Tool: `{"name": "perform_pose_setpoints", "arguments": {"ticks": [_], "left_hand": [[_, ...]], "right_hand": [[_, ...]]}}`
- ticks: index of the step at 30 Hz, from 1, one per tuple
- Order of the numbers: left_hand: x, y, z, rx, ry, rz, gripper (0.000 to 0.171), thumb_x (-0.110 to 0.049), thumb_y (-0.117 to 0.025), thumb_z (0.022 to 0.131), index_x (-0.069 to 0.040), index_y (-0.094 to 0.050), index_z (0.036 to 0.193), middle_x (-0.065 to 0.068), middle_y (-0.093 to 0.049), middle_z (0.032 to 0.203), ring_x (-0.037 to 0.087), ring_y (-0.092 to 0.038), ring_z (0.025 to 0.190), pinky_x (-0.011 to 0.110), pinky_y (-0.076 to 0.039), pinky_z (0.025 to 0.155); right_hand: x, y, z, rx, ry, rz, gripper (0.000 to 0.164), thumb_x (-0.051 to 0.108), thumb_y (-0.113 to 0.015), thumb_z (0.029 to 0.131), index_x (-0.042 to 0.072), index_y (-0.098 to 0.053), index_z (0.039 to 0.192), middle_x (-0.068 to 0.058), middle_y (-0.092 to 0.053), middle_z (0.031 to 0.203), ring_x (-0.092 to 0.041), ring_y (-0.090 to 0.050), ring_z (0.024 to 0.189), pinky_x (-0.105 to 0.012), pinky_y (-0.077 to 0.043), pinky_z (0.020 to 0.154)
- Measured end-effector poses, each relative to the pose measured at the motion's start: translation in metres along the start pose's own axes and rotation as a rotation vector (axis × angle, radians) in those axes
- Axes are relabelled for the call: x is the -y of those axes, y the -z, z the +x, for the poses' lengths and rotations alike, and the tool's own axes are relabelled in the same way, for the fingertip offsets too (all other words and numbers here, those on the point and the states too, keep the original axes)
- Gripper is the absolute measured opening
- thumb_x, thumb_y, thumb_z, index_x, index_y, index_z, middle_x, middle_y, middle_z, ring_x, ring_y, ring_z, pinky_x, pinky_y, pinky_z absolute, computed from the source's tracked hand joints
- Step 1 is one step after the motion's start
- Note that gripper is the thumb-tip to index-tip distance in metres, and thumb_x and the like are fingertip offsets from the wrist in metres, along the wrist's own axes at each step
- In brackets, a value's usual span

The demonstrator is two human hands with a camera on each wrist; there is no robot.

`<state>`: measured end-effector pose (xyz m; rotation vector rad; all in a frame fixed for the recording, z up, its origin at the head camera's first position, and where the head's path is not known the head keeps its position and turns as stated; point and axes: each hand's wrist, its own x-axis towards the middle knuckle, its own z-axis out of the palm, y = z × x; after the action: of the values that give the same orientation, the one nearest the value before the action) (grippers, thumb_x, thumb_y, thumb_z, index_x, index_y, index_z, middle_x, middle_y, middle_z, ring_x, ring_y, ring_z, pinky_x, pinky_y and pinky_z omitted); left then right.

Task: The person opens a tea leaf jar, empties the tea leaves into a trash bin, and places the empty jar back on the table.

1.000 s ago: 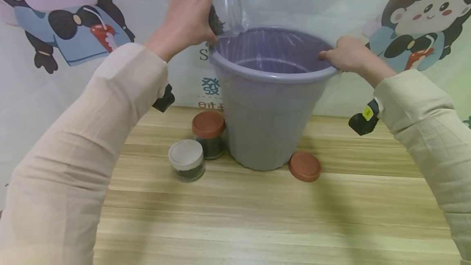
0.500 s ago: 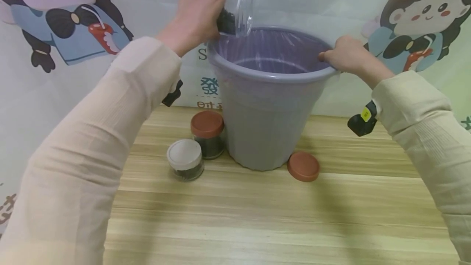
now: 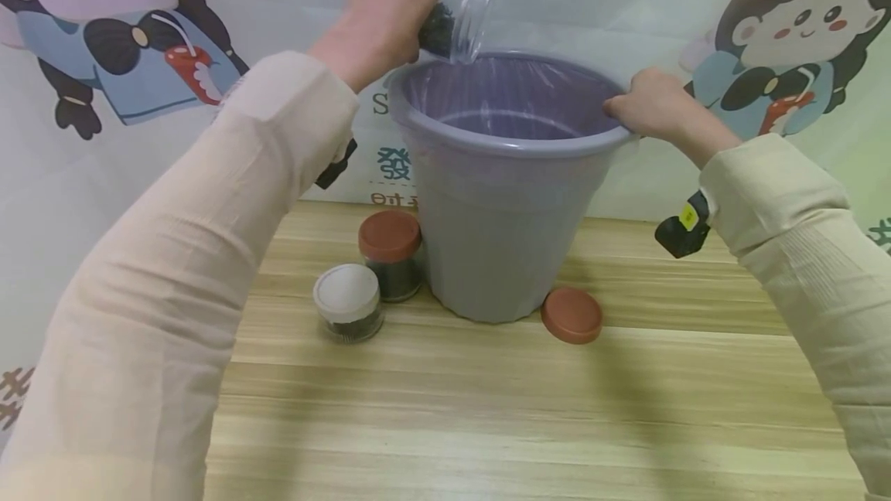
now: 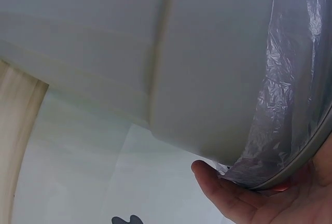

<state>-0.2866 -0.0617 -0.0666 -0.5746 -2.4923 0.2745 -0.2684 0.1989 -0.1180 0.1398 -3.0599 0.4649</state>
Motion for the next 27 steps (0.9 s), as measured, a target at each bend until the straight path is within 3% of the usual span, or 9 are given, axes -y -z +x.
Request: {"name": "perform_pose_setpoints", "arguments": {"ticks": [9,15,27], "left_hand": [[-0.0034,-0.0011,0.0045,-0.013,-0.045,0.088,0.087,0.006,-0.061,0.066,-0.006,-0.015,0.139,0.020,-0.016,0.144,0.038,-0.019,0.128,0.051,-0.014,0.105],[-0.0044,-0.0029,0.0055,-0.087,-0.088,0.122,0.082,0.012,-0.055,0.063,-0.006,-0.022,0.136,0.019,-0.018,0.144,0.037,-0.018,0.129,0.050,-0.013,0.106],[-0.0055,-0.0063,0.0044,-0.087,-0.103,0.190,0.077,0.013,-0.055,0.063,-0.006,-0.027,0.132,0.021,-0.019,0.142,0.040,-0.019,0.128,0.054,-0.016,0.104]], "right_hand": [[0.0000,0.0001,-0.0005,0.002,-0.001,0.010,0.035,0.023,-0.036,0.089,-0.011,-0.045,0.093,-0.015,-0.045,0.078,-0.025,-0.045,0.068,-0.030,-0.037,0.055],[-0.0004,0.0009,0.0001,-0.004,0.010,0.005,0.033,0.021,-0.035,0.088,-0.010,-0.046,0.089,-0.014,-0.045,0.075,-0.023,-0.044,0.064,-0.030,-0.036,0.053],[-0.0011,0.0006,0.0017,-0.009,0.006,0.004,0.026,0.019,-0.037,0.086,-0.005,-0.045,0.078,-0.009,-0.040,0.068,-0.021,-0.040,0.059,-0.029,-0.034,0.050]]}}
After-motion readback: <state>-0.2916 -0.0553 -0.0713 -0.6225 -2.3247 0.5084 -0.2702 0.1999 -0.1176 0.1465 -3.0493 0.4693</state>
